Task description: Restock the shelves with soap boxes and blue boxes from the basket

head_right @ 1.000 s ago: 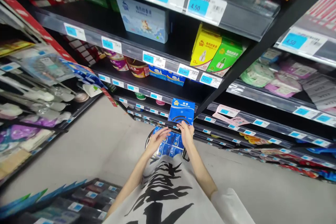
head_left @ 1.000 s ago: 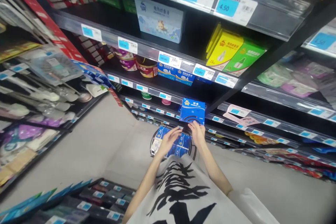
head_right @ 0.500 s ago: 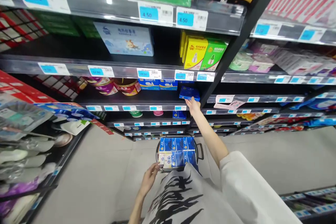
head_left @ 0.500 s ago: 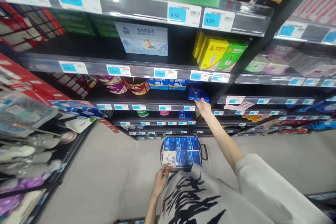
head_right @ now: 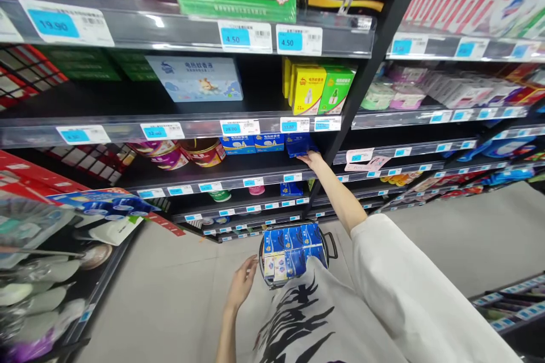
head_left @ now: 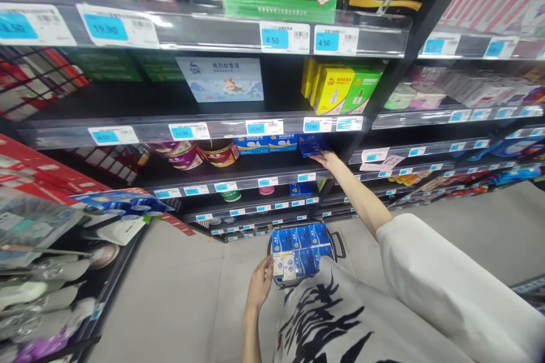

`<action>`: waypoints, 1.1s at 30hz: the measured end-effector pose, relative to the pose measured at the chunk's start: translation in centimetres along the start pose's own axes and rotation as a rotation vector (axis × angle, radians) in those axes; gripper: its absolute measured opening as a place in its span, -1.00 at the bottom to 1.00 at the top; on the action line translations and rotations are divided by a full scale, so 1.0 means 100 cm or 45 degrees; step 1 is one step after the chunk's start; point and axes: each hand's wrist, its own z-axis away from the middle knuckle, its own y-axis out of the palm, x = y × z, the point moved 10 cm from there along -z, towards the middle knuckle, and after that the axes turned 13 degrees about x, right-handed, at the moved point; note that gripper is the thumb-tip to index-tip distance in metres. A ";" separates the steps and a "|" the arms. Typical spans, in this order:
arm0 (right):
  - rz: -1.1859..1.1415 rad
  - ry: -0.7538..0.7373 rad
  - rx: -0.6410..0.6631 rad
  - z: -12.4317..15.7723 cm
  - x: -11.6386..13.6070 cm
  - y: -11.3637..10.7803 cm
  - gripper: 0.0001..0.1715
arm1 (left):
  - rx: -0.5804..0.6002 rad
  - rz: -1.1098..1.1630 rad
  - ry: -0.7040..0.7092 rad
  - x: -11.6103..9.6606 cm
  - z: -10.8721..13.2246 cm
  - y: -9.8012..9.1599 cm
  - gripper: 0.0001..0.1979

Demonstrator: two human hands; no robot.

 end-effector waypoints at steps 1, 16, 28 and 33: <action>-0.001 -0.002 -0.005 -0.002 0.000 0.001 -0.63 | 0.039 -0.023 -0.017 0.006 0.001 0.008 -0.34; 0.100 0.009 0.057 -0.016 -0.007 -0.007 -0.55 | 0.384 -0.353 -0.214 0.019 0.016 0.060 -0.45; 0.038 0.072 0.073 -0.016 -0.010 -0.009 -0.58 | 0.446 -0.493 -0.284 -0.016 0.009 0.062 -0.39; 0.059 0.072 0.068 -0.014 -0.008 -0.007 -0.66 | 0.493 -0.513 -0.367 -0.004 0.017 0.072 -0.41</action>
